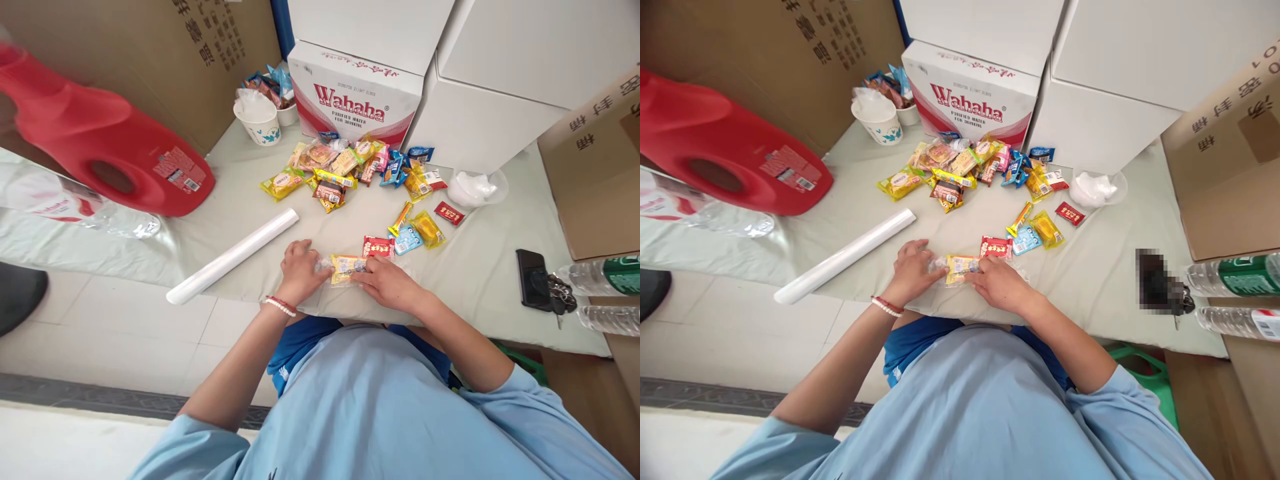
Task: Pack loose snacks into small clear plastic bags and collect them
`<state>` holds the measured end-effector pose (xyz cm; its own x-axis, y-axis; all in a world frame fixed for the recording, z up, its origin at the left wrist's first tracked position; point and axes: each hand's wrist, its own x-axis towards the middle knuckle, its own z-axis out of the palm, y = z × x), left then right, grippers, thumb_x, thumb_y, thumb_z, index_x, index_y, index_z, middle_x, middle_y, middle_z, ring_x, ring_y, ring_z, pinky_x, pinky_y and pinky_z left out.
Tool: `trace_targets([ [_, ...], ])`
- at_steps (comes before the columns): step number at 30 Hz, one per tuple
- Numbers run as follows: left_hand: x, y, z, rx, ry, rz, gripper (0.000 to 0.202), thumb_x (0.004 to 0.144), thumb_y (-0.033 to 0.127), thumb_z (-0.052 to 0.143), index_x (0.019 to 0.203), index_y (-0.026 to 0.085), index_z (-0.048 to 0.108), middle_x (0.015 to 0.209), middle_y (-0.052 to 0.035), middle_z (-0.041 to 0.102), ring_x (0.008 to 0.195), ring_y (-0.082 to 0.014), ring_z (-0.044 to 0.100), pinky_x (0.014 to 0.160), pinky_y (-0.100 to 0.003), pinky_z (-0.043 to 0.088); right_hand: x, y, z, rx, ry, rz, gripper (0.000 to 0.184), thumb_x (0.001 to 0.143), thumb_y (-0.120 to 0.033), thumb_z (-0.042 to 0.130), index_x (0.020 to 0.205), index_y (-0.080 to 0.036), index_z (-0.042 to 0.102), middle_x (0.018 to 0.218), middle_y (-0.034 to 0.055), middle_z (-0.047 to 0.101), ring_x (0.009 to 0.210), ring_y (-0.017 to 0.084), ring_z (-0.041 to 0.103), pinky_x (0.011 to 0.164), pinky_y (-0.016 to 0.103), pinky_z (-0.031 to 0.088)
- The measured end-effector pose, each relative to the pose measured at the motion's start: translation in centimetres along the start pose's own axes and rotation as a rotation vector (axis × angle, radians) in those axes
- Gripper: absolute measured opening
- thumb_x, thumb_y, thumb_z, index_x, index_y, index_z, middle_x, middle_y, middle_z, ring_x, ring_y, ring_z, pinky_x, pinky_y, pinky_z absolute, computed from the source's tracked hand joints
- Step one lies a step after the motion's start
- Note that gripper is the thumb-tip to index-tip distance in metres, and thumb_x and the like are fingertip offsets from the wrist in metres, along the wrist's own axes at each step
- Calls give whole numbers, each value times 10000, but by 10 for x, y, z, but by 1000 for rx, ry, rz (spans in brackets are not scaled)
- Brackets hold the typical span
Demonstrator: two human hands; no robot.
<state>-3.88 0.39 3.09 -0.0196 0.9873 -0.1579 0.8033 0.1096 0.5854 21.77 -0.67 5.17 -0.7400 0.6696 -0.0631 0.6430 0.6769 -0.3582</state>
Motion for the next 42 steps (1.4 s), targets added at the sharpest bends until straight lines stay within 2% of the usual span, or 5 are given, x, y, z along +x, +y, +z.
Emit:
trace_targets([
  [6, -19, 22, -7, -486, -69, -44, 209, 829, 423, 660, 864, 227, 597, 764, 10, 639, 715, -198, 671, 720, -341, 558, -4, 3, 8, 111, 84, -11, 316, 1043, -244, 539, 1287, -223, 740, 970, 97, 579, 935, 241, 487, 842, 363, 445],
  [12, -23, 64, 41, -323, -68, 307, 267, 972, 326, 509, 908, 208, 740, 1100, -95, 724, 1072, -241, 681, 982, -420, 557, -4, -3, 6, 123, 78, 71, 277, 1020, -230, 541, 1159, -180, 776, 1025, 116, 689, 992, 255, 561, 920, 385, 481],
  [23, -37, 58, 55, 149, -9, 518, 330, 960, 130, 474, 1173, 178, 721, 1341, -127, 674, 1199, -280, 611, 1049, -439, 520, -86, 59, -15, 188, 130, 929, 284, 1013, -308, 497, 1138, -225, 738, 1065, 82, 767, 951, 249, 688, 814, 329, 472],
  [35, -61, 65, 59, 384, 0, 540, 459, 985, 92, 437, 1396, 163, 630, 1504, -140, 612, 1333, -315, 568, 959, -493, 460, -51, 23, 0, 347, 431, 700, 133, 962, -327, 595, 910, -218, 651, 992, 85, 659, 903, 233, 629, 859, 342, 496],
  [42, -58, 62, 66, 333, 5, 586, 384, 965, 89, 473, 1261, 144, 712, 1458, -169, 640, 1380, -327, 553, 1069, -502, 474, 16, -3, -17, 323, 207, 540, 108, 966, -206, 521, 891, -226, 597, 826, 34, 703, 779, 201, 639, 690, 282, 390],
])
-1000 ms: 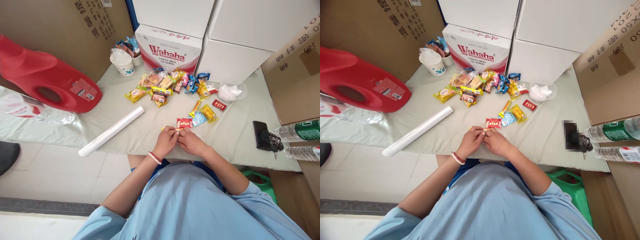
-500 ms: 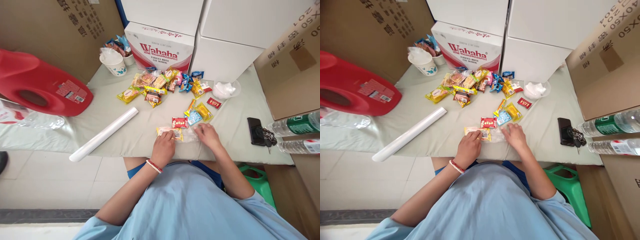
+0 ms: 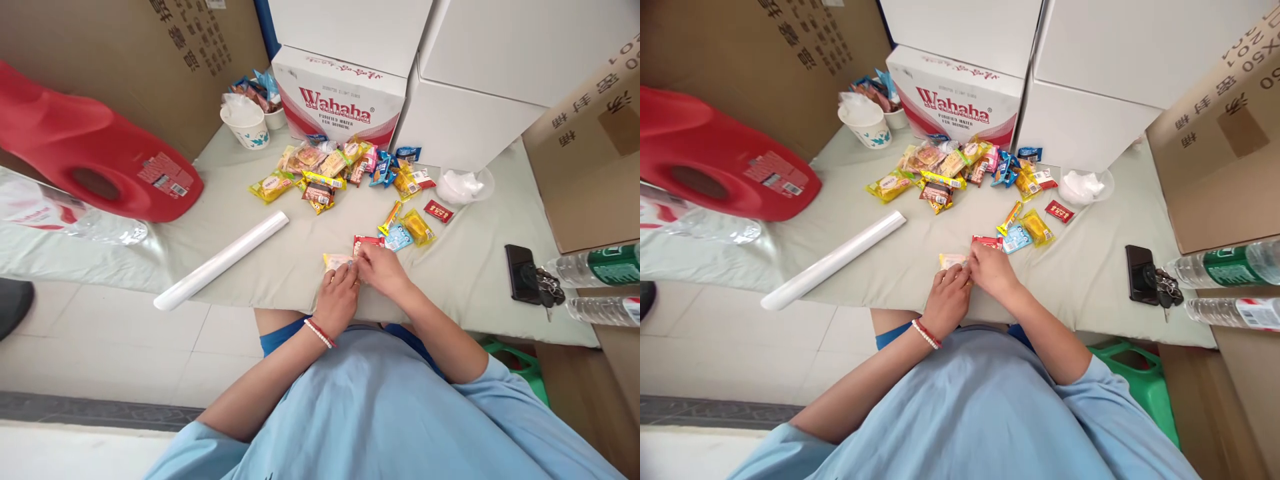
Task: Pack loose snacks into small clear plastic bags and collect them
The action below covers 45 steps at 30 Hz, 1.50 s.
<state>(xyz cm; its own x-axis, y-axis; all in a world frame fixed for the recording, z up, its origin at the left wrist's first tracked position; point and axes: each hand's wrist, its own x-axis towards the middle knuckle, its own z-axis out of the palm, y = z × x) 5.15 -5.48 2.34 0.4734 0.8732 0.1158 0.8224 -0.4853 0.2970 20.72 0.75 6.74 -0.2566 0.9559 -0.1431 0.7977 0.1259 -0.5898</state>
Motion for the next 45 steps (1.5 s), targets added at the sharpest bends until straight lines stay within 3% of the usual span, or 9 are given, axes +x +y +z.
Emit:
trace_targets([
  [3, -4, -14, -5, -165, 22, 29, 424, 880, 79, 539, 1264, 123, 715, 1402, -181, 674, 1415, -342, 534, 1133, -529, 483, 21, -12, 22, -52, -92, 17, 115, 960, -170, 511, 913, -209, 608, 822, 49, 710, 790, 207, 640, 676, 283, 366],
  [7, -18, -39, -21, -579, 119, 41, 525, 828, 55, 471, 1247, 240, 728, 1305, -82, 737, 1310, -247, 637, 1148, -487, 515, 23, -7, 36, -40, -62, -40, 139, 983, -215, 484, 934, -207, 614, 821, 50, 704, 775, 207, 620, 677, 283, 361],
  [13, -14, -65, -16, -664, 474, -533, 246, 908, 213, 511, 1021, 223, 729, 1020, -55, 711, 940, -192, 699, 842, -343, 591, 18, 3, 36, 107, -45, -2, 112, 964, -249, 494, 926, -213, 592, 828, 31, 701, 770, 191, 619, 695, 277, 388],
  [19, 15, -70, 7, -403, 274, -623, 378, 851, 446, 728, 1156, 222, 717, 1043, -84, 655, 945, -259, 657, 814, -384, 547, 21, 9, 39, 314, -31, 22, 138, 942, -348, 513, 865, -234, 527, 743, -15, 612, 675, 162, 552, 645, 262, 383],
  [26, 36, -54, -7, -251, 83, -644, 331, 810, 388, 760, 1046, 192, 636, 1080, -135, 644, 1087, -352, 590, 928, -472, 488, 15, 17, 48, 567, 39, 61, 234, 956, -473, 471, 865, -258, 452, 721, -33, 481, 641, 157, 454, 618, 260, 388],
  [32, 28, -26, -16, -416, 231, -494, 178, 849, 247, 668, 947, 224, 521, 936, -59, 596, 872, -237, 592, 788, -358, 487, -8, 7, 40, 521, 97, 59, 249, 971, -485, 491, 889, -249, 484, 758, -6, 564, 694, 177, 528, 660, 287, 443],
  [36, 23, -2, -16, -212, 390, -291, 57, 964, 203, 508, 922, 225, 539, 979, -92, 609, 875, -232, 585, 754, -355, 451, -17, 0, 36, 752, 70, 92, 304, 947, -529, 556, 1092, -262, 549, 848, 20, 665, 721, 196, 611, 677, 314, 510],
  [40, 26, 7, -13, -83, 322, -76, 80, 920, 154, 523, 930, 215, 572, 956, -109, 632, 918, -270, 601, 816, -412, 457, -19, 9, 44, 1019, 86, 88, 407, 854, -501, 690, 1178, -256, 669, 1032, 43, 747, 983, 231, 680, 848, 341, 545],
  [45, 18, 6, 0, -364, 297, 24, 275, 819, 223, 596, 1084, 195, 532, 1090, -136, 635, 1038, -299, 622, 914, -472, 521, -28, 31, 54, 1283, -31, 215, 484, 860, -578, 667, 1192, -230, 711, 1126, 59, 773, 1043, 255, 707, 909, 383, 559],
])
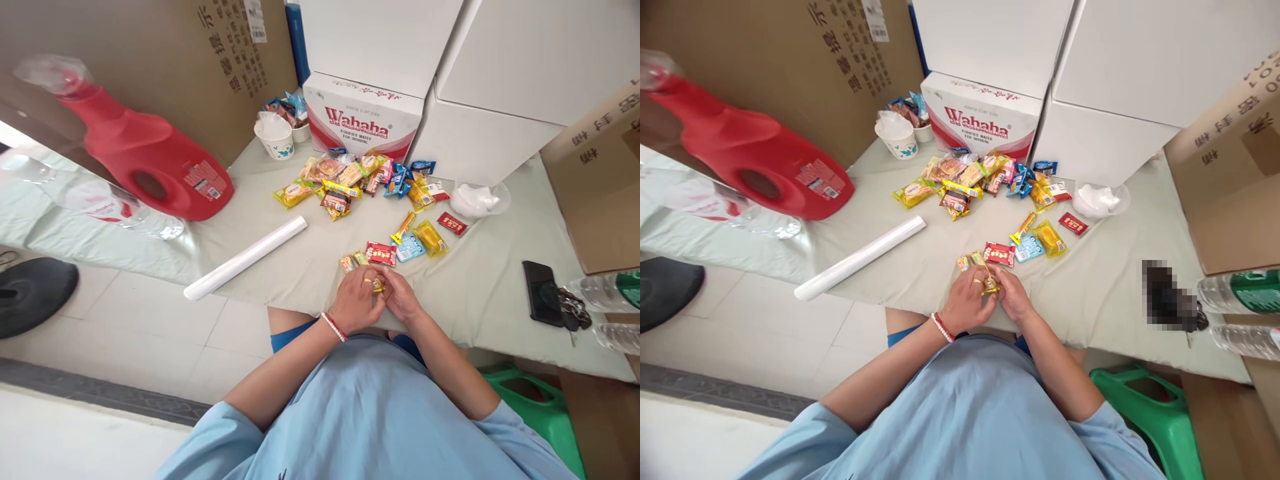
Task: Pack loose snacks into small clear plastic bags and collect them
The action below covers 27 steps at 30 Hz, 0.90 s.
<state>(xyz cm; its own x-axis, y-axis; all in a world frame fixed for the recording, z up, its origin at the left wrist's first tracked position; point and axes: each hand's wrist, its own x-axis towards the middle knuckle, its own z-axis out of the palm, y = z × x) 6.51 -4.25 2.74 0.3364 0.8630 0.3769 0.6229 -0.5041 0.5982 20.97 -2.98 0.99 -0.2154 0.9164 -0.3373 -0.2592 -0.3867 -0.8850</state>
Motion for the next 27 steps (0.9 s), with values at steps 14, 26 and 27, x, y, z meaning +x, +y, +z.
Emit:
trace_targets([
  [14, 57, -119, -142, 5, 367, -426, 40, 874, 198, 553, 870, 221, 585, 949, -41, 643, 892, -191, 638, 825, -333, 549, 30, -21, -80, -1104, 543, -610, 567, 1033, -517, 437, 1446, -147, 560, 1346, 198, 674, 1229, 331, 650, 1052, 518, 519],
  [26, 262, -304, -164, 479, 150, -546, 655, 832, 214, 612, 1476, 162, 504, 1519, -175, 513, 1384, -330, 525, 1188, -466, 401, 39, -7, -82, -1253, 588, -716, 481, 1065, -345, 456, 1517, -186, 493, 1324, 164, 689, 1155, 281, 696, 966, 441, 575],
  [27, 271, -308, -161, 506, 113, -584, 580, 846, 208, 591, 1421, 146, 555, 1463, -184, 557, 1337, -336, 560, 1165, -475, 417, 39, -7, -82, -1253, 584, -718, 476, 1065, -329, 459, 1520, -189, 487, 1318, 162, 690, 1147, 275, 698, 957, 436, 580],
])
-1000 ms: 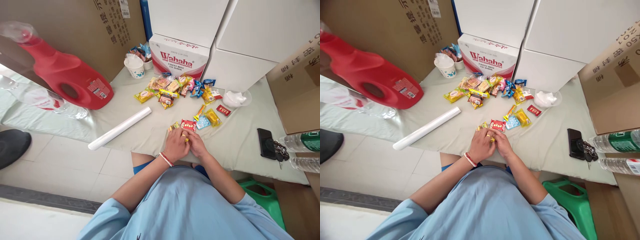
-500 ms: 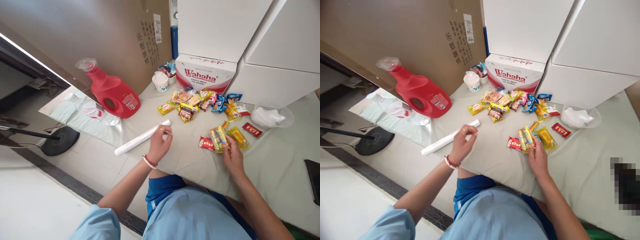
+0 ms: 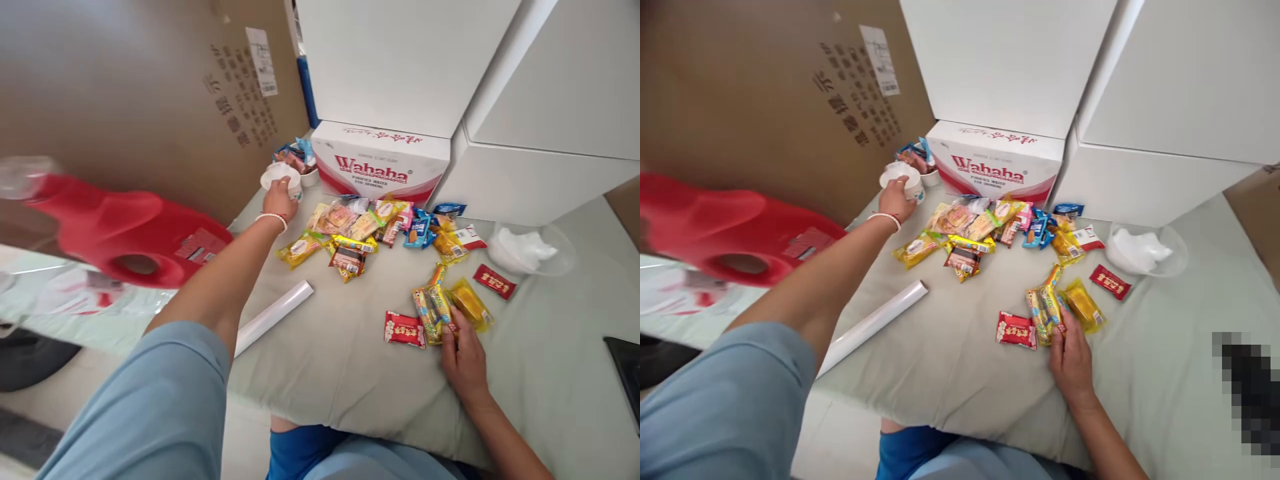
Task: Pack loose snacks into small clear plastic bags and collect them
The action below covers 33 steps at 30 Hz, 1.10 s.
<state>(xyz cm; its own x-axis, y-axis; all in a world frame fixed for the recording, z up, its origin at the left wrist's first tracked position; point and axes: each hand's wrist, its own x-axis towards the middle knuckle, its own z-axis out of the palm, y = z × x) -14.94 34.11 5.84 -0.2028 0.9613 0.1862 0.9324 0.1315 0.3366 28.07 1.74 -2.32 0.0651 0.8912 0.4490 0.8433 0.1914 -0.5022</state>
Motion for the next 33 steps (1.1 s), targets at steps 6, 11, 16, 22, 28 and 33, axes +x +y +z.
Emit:
trace_targets([
  [6, -18, 19, -12, 53, 7, 32, 413, 956, 197, 384, 1215, 76, 683, 1289, -197, 674, 1212, -299, 612, 1093, -463, 449, 1, -2, 1, 54, 2, 23, 460, 1063, -296, 471, 1512, -198, 486, 1333, 160, 681, 1194, 265, 682, 986, 441, 580],
  [11, -108, 41, -60, -38, 173, 318, 399, 992, 361, 418, 1147, 144, 715, 1202, -107, 731, 1121, -223, 657, 997, -358, 502, 6, -5, -4, 152, -30, 97, 441, 1072, -352, 437, 1477, -207, 530, 1342, 152, 692, 1228, 267, 676, 1034, 462, 566],
  [16, -227, 53, -100, -186, 193, 514, 265, 1010, 413, 516, 1073, 245, 710, 1076, 3, 759, 995, -175, 711, 854, -312, 545, 0, -31, -41, 327, -101, 184, 475, 1069, -424, 447, 1487, -216, 535, 1425, 143, 651, 1309, 283, 627, 1114, 460, 506],
  [22, -345, 74, -90, -413, 90, 518, 165, 1011, 212, 547, 1095, 257, 681, 1049, -38, 752, 975, -202, 726, 853, -324, 570, -26, -81, -43, 389, -649, -133, 436, 1081, -337, 411, 1469, -206, 561, 1212, 139, 708, 1111, 269, 648, 1000, 436, 543],
  [28, -394, 106, -63, -270, -90, 774, 252, 1017, 96, 449, 1116, 208, 651, 1036, -81, 724, 884, -212, 645, 773, -333, 531, -28, -87, -39, 96, -453, -130, 287, 1029, -293, 529, 1198, -223, 750, 1381, 152, 616, 1254, 334, 520, 1072, 518, 472],
  [33, -394, 128, -74, -133, -246, 895, 297, 997, 51, 405, 1109, 201, 636, 1028, -87, 677, 902, -243, 577, 784, -379, 487, 3, -87, -100, 216, -172, -168, 275, 1047, -260, 491, 1193, -230, 721, 1184, 113, 700, 1123, 263, 626, 1026, 442, 512],
])
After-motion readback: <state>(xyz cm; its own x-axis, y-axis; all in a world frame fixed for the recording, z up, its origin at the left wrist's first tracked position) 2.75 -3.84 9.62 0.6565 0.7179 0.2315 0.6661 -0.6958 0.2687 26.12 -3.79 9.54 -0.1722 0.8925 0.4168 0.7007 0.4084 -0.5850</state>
